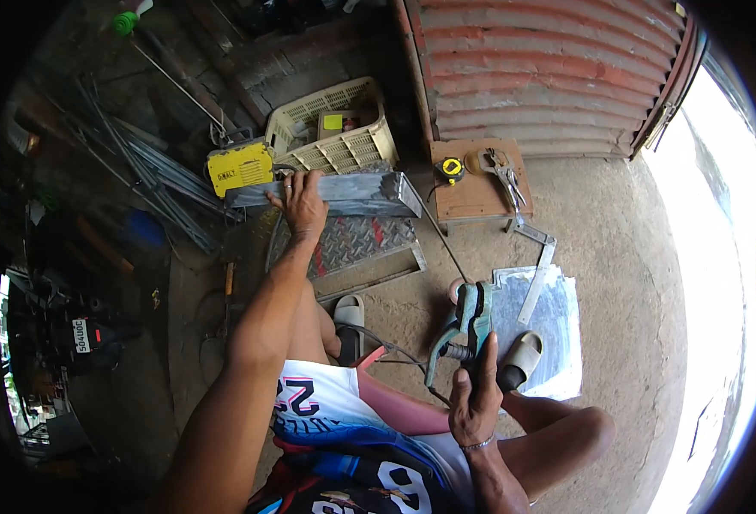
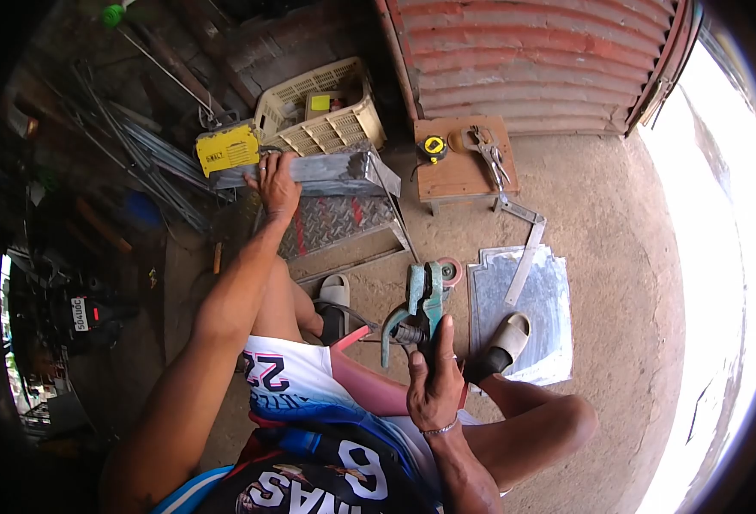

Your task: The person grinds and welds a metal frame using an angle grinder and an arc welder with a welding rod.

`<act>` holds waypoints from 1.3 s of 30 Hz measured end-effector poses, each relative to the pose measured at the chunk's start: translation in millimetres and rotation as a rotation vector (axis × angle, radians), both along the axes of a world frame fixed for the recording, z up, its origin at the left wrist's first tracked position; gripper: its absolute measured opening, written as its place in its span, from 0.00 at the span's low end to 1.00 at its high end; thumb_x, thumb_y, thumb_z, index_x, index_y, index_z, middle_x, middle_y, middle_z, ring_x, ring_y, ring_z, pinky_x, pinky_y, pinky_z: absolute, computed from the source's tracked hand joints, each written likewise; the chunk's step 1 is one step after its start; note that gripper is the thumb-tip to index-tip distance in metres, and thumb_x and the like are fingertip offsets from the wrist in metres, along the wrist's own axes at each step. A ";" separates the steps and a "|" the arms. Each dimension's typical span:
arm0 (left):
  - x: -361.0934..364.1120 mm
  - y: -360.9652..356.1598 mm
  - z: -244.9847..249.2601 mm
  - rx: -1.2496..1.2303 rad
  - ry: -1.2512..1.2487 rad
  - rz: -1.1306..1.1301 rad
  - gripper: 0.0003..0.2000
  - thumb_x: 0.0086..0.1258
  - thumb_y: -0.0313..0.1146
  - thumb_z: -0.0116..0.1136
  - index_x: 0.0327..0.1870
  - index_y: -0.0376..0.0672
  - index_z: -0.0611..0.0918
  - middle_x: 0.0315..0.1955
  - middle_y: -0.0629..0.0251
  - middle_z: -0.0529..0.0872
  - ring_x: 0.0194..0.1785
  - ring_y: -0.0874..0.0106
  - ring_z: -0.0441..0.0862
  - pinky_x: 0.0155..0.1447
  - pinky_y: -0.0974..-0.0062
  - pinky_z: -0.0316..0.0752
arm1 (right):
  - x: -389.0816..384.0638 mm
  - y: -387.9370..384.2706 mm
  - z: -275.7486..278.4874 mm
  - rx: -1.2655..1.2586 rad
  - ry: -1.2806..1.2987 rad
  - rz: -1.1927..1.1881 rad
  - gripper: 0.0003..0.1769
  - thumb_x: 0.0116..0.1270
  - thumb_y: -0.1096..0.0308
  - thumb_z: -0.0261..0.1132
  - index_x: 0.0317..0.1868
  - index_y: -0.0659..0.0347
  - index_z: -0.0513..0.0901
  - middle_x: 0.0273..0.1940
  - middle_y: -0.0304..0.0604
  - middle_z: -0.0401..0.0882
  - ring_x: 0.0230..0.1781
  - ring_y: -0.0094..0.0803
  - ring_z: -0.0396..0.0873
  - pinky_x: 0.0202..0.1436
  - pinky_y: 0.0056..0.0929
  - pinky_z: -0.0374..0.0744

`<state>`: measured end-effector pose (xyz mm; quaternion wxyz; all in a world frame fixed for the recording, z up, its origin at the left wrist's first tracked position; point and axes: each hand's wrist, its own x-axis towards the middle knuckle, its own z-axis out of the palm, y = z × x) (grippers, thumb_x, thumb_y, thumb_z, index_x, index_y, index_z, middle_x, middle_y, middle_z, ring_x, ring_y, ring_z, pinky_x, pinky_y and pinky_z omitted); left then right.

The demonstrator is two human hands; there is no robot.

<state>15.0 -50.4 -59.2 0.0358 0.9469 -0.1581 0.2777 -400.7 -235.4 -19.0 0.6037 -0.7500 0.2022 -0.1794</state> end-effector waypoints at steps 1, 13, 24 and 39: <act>0.0 0.0 -0.1 0.001 -0.003 -0.001 0.31 0.49 0.25 0.73 0.56 0.59 0.77 0.54 0.71 0.75 0.70 0.63 0.68 0.71 0.24 0.48 | 0.0 -0.2 0.1 -0.001 0.008 0.001 0.36 0.79 0.66 0.59 0.81 0.67 0.55 0.30 0.48 0.77 0.27 0.35 0.75 0.34 0.32 0.76; 5.3 1.4 -1.8 0.053 -0.010 0.006 0.32 0.50 0.31 0.78 0.58 0.60 0.76 0.55 0.72 0.75 0.71 0.62 0.67 0.71 0.21 0.48 | 4.6 -0.5 1.3 -0.010 0.000 0.000 0.36 0.80 0.66 0.58 0.81 0.67 0.55 0.34 0.53 0.80 0.29 0.38 0.77 0.37 0.33 0.78; 5.9 2.9 -2.7 0.060 -0.001 0.009 0.33 0.50 0.31 0.79 0.59 0.61 0.76 0.56 0.72 0.76 0.71 0.62 0.67 0.71 0.21 0.48 | 13.3 0.6 0.2 -0.069 -0.065 0.031 0.35 0.82 0.68 0.53 0.83 0.62 0.50 0.52 0.43 0.82 0.25 0.18 0.63 0.29 0.19 0.69; 3.3 0.7 -0.6 0.015 -0.028 -0.011 0.31 0.49 0.25 0.75 0.57 0.58 0.76 0.55 0.71 0.76 0.70 0.63 0.68 0.70 0.25 0.50 | 17.6 4.7 5.8 -0.058 -0.118 -0.045 0.36 0.79 0.69 0.58 0.82 0.64 0.54 0.28 0.47 0.76 0.27 0.33 0.73 0.35 0.30 0.76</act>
